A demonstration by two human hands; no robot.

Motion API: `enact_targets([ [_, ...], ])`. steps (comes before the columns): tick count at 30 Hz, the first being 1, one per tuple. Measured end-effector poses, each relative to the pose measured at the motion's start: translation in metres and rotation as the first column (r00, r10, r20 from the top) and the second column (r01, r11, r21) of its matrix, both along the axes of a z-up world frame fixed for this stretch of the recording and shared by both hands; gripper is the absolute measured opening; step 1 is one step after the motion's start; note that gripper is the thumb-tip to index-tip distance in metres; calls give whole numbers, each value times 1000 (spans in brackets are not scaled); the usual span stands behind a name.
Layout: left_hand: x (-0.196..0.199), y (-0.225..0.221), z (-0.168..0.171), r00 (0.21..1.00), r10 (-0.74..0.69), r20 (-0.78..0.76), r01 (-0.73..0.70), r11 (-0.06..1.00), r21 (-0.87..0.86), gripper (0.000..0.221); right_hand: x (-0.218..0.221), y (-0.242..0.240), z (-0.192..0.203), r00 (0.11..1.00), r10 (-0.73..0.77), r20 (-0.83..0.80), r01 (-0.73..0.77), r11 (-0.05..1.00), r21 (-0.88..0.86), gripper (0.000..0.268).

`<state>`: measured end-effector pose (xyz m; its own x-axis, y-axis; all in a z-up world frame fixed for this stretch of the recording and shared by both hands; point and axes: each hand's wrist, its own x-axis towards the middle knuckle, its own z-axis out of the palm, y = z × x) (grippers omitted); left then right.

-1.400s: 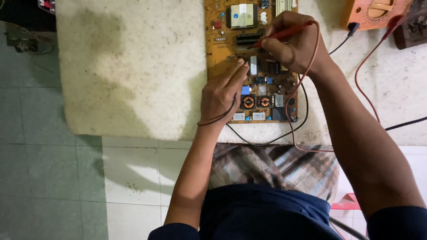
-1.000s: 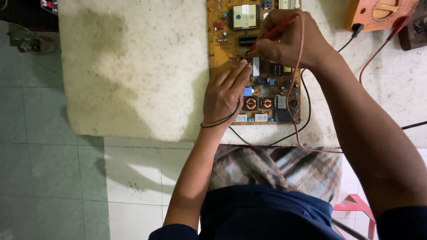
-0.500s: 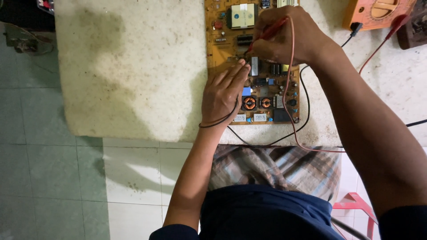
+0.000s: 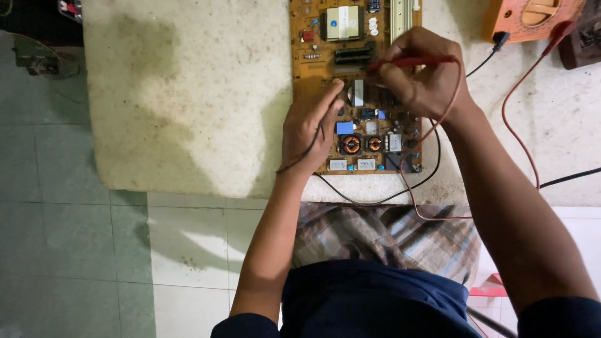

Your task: Testing a circuit board with a multimeter and then soldering components for repair

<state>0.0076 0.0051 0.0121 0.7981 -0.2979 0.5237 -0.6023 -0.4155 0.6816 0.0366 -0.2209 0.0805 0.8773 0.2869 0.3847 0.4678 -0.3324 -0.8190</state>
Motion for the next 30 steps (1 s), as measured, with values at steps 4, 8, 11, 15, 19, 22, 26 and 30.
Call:
enact_targets([
  [4, 5, 0, 5, 991, -45, -124, 41, 999, -33, 38, -14, -9, -17, 976, -107, -191, 129, 986, 102, 5],
  [8, 7, 1, 5, 992, -80, -102, 74, 995, -62, 37, -12, -12, -25, 971, -148, -189, 160, 986, 51, 5],
  [11, 7, 0, 5, 990, -82, -112, 76, 996, -49, 38, -11, -12, -24, 972, -153, -176, 160, 987, 29, 6],
  [15, 6, -1, 3, 987, -57, -149, 56, 998, -13, 36, -10, -12, -23, 975, -156, -158, 162, 987, 23, 6],
  [19, 9, -1, 1, 993, -58, -107, 57, 998, -18, 34, -9, -15, -28, 969, -195, -149, 194, 981, -21, 6],
  [22, 9, -1, -4, 995, -60, -74, 59, 998, -9, 32, -9, -15, -24, 978, -174, -110, 169, 984, -55, 5],
  [26, 9, 0, -7, 998, -34, -60, 36, 999, 33, 30, -8, -16, -25, 979, -162, -120, 159, 987, -40, 6],
  [30, 9, -2, -2, 997, -71, -41, 70, 997, -8, 28, -7, -14, -20, 982, -165, -92, 159, 985, -67, 4],
])
